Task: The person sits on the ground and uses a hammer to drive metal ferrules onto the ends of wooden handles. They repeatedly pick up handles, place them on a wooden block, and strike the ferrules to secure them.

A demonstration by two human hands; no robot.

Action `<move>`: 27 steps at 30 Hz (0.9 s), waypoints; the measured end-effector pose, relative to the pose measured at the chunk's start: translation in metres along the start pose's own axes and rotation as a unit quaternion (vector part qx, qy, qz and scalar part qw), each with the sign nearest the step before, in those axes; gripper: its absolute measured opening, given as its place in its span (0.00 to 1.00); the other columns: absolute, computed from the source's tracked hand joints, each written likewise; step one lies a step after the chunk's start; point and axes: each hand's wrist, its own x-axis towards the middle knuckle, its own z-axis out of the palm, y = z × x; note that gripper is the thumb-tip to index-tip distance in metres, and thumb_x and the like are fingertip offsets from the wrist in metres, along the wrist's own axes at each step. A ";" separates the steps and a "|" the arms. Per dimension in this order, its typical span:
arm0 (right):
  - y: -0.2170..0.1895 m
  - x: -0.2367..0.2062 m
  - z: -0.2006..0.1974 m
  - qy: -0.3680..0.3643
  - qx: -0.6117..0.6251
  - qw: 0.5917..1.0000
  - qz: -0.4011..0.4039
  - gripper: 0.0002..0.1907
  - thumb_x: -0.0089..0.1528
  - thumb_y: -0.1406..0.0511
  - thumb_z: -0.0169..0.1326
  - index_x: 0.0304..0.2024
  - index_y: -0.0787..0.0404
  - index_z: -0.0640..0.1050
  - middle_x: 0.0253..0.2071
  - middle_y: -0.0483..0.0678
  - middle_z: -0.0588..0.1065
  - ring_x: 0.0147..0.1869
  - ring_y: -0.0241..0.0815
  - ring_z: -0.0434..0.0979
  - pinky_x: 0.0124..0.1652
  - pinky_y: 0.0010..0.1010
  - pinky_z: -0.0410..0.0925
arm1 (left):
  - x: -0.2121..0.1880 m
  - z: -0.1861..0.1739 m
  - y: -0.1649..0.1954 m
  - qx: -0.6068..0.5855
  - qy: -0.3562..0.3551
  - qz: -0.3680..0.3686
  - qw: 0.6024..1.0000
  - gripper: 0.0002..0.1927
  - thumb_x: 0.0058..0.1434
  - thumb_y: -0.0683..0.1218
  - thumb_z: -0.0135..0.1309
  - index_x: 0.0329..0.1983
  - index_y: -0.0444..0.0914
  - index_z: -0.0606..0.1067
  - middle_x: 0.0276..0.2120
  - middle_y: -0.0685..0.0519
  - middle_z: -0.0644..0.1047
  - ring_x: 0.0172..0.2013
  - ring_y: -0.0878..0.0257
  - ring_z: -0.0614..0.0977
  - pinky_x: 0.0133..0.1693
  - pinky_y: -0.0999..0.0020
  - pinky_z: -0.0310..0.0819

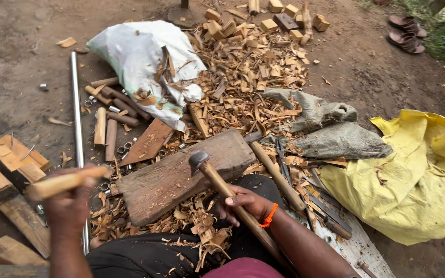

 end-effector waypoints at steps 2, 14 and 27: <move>0.005 -0.002 -0.002 -0.074 0.100 0.992 -0.015 0.41 0.62 0.61 0.56 0.74 0.56 0.54 0.32 0.55 0.76 0.24 0.39 0.75 0.23 0.27 0.70 | -0.020 0.048 0.011 0.084 -0.077 -0.151 0.982 0.14 0.64 0.45 0.58 0.53 0.40 0.77 0.46 0.48 0.83 0.39 0.57 0.82 0.40 0.63 0.80; -0.078 -0.096 0.072 0.209 -0.498 0.803 -0.253 0.44 0.60 0.77 0.58 0.77 0.62 0.57 0.45 0.48 0.74 0.40 0.35 0.74 0.36 0.28 0.71 | -0.035 0.117 -0.012 0.272 -0.162 -0.108 0.942 0.20 0.61 0.45 0.59 0.55 0.37 0.72 0.44 0.43 0.82 0.47 0.47 0.84 0.51 0.50 0.78; -0.068 -0.016 0.114 0.133 -0.840 0.526 -0.023 0.44 0.64 0.69 0.53 0.79 0.50 0.49 0.44 0.68 0.76 0.42 0.67 0.80 0.43 0.54 0.73 | -0.026 0.125 -0.001 0.314 -0.195 -0.166 0.914 0.20 0.68 0.48 0.55 0.62 0.43 0.68 0.49 0.45 0.82 0.49 0.53 0.85 0.55 0.53 0.81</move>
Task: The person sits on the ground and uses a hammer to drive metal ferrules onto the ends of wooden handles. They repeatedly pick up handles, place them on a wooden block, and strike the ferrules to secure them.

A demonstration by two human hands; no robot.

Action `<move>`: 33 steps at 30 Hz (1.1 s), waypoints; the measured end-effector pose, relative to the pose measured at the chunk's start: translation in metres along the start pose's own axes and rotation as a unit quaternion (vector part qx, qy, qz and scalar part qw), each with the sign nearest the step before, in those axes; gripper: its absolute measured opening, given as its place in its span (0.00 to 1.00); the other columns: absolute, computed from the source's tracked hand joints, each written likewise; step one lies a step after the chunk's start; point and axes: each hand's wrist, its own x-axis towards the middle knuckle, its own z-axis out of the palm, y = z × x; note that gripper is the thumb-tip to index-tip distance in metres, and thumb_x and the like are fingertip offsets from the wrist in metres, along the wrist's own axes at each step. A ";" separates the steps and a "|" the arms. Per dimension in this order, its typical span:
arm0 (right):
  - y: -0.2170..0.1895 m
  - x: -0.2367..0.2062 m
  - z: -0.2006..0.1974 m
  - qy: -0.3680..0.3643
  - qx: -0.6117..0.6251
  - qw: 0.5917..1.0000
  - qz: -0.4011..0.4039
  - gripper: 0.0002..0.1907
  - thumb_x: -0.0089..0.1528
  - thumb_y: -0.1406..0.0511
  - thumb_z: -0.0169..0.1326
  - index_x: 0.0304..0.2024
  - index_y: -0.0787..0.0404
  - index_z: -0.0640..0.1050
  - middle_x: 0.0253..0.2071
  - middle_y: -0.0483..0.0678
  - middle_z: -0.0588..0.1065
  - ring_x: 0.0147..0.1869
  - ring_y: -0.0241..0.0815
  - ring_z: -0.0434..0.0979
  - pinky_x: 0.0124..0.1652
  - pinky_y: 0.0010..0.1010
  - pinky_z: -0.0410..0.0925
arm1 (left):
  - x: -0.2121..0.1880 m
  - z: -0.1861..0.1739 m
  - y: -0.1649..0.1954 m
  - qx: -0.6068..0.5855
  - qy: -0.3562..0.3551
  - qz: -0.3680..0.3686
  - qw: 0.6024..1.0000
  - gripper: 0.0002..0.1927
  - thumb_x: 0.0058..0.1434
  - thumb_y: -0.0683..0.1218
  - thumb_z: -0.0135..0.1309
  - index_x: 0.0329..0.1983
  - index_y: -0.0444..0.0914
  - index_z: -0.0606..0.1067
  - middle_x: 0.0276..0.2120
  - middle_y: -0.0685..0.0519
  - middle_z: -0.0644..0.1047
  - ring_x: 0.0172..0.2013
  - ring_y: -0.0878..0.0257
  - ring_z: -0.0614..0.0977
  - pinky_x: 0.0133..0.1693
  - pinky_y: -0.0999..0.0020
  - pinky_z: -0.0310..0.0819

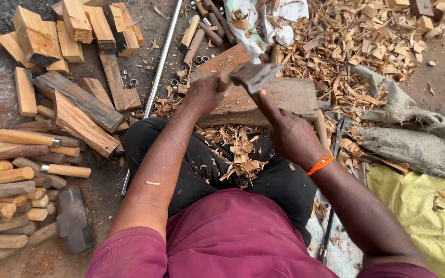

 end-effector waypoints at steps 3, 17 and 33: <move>0.037 -0.013 0.041 0.038 0.182 0.982 -0.039 0.49 0.57 0.73 0.58 0.77 0.49 0.51 0.56 0.65 0.76 0.58 0.62 0.77 0.56 0.47 0.70 | -0.002 -0.007 -0.001 0.014 0.038 0.061 0.997 0.29 0.64 0.49 0.59 0.67 0.44 0.65 0.50 0.43 0.80 0.50 0.49 0.81 0.56 0.48 0.74; 0.043 -0.080 -0.083 0.384 0.403 0.825 -0.101 0.42 0.60 0.74 0.58 0.76 0.59 0.60 0.45 0.55 0.77 0.38 0.39 0.76 0.37 0.29 0.71 | 0.021 -0.023 0.007 -0.077 -0.003 0.071 0.994 0.33 0.60 0.55 0.64 0.64 0.39 0.69 0.50 0.42 0.80 0.49 0.53 0.83 0.55 0.55 0.77; 0.042 -0.018 -0.042 0.064 0.323 0.943 0.048 0.50 0.64 0.73 0.60 0.85 0.52 0.54 0.35 0.56 0.77 0.30 0.44 0.76 0.28 0.35 0.72 | 0.030 -0.016 -0.012 -0.074 0.009 0.056 0.996 0.23 0.63 0.55 0.60 0.56 0.39 0.74 0.50 0.46 0.82 0.51 0.55 0.84 0.55 0.55 0.79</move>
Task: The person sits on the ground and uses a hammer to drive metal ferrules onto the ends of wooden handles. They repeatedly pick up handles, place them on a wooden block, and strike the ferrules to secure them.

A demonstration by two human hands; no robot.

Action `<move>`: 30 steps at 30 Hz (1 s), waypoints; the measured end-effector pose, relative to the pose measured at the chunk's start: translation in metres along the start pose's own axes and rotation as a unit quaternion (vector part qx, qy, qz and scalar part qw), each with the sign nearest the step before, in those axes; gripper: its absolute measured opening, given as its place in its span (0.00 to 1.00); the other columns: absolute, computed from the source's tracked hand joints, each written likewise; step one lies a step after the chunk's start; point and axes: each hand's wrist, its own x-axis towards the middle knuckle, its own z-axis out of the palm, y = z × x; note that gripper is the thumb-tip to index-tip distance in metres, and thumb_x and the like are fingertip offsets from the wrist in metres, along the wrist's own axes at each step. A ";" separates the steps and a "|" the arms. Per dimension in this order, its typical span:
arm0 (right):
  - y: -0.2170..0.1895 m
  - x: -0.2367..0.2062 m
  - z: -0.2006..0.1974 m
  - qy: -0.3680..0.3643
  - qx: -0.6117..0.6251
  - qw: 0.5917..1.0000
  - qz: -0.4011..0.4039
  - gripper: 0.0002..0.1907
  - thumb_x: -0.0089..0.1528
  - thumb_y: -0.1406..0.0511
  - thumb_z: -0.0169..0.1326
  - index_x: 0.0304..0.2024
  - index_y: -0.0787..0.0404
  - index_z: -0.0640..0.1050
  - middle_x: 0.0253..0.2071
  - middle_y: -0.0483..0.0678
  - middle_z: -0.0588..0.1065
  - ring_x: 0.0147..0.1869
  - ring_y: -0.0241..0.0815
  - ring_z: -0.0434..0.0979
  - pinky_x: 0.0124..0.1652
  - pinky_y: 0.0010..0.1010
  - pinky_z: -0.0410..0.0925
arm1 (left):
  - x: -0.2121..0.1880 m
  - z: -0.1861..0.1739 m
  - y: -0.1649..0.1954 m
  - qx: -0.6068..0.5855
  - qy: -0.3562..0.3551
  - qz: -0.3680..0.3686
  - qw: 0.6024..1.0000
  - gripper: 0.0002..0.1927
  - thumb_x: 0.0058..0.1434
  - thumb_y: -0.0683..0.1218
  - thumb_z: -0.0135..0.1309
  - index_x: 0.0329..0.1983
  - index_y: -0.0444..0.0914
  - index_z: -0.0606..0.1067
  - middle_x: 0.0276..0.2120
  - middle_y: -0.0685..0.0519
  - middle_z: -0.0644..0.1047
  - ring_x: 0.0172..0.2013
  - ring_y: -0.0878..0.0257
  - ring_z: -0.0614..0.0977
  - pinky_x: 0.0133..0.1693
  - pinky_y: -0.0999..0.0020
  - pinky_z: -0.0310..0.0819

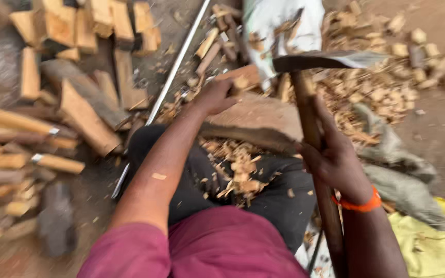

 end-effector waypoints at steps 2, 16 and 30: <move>0.009 -0.025 -0.039 0.108 0.057 0.992 -0.026 0.39 0.62 0.72 0.59 0.74 0.58 0.59 0.38 0.53 0.77 0.34 0.41 0.77 0.30 0.33 0.72 | 0.002 0.000 -0.002 0.001 0.003 0.015 1.000 0.26 0.63 0.56 0.61 0.59 0.39 0.71 0.51 0.44 0.80 0.51 0.53 0.82 0.56 0.55 0.76; -0.045 0.051 0.033 -0.051 -0.117 0.963 -0.239 0.52 0.55 0.76 0.57 0.79 0.53 0.50 0.64 0.64 0.70 0.59 0.56 0.76 0.55 0.42 0.68 | 0.002 -0.004 -0.004 0.015 -0.009 -0.030 0.999 0.25 0.62 0.54 0.63 0.58 0.37 0.74 0.50 0.44 0.81 0.51 0.53 0.83 0.55 0.55 0.76; 0.094 0.037 0.128 -0.095 0.322 0.933 0.131 0.50 0.61 0.66 0.59 0.80 0.45 0.49 0.40 0.53 0.75 0.26 0.33 0.73 0.28 0.27 0.73 | -0.035 -0.009 -0.018 0.142 0.074 -0.026 0.987 0.18 0.62 0.50 0.63 0.49 0.36 0.74 0.45 0.42 0.77 0.45 0.45 0.82 0.46 0.48 0.76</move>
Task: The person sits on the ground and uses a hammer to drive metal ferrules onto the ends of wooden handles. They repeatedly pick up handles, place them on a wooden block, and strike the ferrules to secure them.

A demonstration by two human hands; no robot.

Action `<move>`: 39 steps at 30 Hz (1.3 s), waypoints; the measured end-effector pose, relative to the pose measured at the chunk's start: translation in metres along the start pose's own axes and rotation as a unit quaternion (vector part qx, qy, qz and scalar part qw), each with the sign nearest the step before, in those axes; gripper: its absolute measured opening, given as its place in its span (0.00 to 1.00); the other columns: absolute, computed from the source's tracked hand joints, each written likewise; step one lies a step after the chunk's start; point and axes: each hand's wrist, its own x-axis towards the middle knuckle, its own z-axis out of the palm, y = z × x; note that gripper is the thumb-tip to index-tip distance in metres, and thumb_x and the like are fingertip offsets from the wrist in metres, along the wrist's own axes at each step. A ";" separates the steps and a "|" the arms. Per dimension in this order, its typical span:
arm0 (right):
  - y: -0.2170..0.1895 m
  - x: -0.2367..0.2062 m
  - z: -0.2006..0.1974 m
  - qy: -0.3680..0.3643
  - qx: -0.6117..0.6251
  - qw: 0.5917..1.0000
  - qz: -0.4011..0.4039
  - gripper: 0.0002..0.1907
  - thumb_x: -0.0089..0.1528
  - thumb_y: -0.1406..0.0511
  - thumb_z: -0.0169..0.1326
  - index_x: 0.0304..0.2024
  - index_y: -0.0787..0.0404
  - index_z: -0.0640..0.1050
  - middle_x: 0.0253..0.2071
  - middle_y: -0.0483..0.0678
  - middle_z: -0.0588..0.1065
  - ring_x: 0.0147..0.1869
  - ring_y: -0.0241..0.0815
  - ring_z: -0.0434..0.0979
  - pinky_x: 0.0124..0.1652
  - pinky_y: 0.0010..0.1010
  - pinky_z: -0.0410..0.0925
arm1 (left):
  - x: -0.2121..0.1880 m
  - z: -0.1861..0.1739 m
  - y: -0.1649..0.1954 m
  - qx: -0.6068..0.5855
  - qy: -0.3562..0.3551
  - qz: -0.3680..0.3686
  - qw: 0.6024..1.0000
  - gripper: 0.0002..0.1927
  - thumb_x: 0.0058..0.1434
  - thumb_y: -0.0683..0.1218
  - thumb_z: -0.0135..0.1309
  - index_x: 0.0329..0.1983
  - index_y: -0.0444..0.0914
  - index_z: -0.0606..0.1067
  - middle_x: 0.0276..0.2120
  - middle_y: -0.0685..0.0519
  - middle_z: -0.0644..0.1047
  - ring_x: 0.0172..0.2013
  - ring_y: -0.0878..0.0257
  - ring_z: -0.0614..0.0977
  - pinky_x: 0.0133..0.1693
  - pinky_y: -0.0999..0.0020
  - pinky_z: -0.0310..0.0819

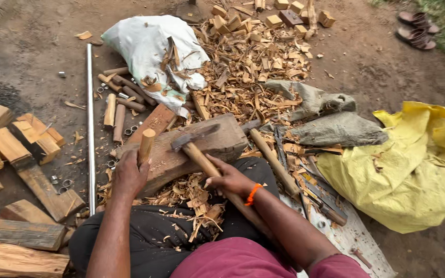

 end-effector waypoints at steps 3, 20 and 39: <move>0.034 0.003 -0.013 0.030 0.032 0.998 -0.034 0.46 0.61 0.65 0.61 0.78 0.49 0.54 0.38 0.48 0.76 0.26 0.33 0.73 0.27 0.27 0.71 | -0.021 -0.027 0.006 0.002 0.051 0.025 0.998 0.21 0.57 0.48 0.66 0.51 0.38 0.75 0.44 0.42 0.77 0.44 0.44 0.81 0.45 0.48 0.76; 0.043 -0.005 -0.035 -0.019 0.098 0.995 0.008 0.45 0.60 0.69 0.58 0.78 0.47 0.56 0.31 0.47 0.73 0.28 0.37 0.74 0.28 0.29 0.71 | -0.011 -0.014 0.062 0.019 0.062 0.037 0.997 0.22 0.54 0.52 0.70 0.41 0.41 0.71 0.40 0.49 0.74 0.41 0.57 0.79 0.42 0.56 0.79; -0.091 -0.074 -0.029 0.120 -0.292 0.942 -0.112 0.50 0.59 0.78 0.58 0.78 0.52 0.51 0.60 0.52 0.73 0.41 0.40 0.73 0.36 0.31 0.72 | 0.020 0.091 0.039 -0.304 0.013 0.094 0.948 0.12 0.67 0.53 0.60 0.41 0.44 0.69 0.21 0.56 0.67 0.25 0.62 0.74 0.34 0.59 0.74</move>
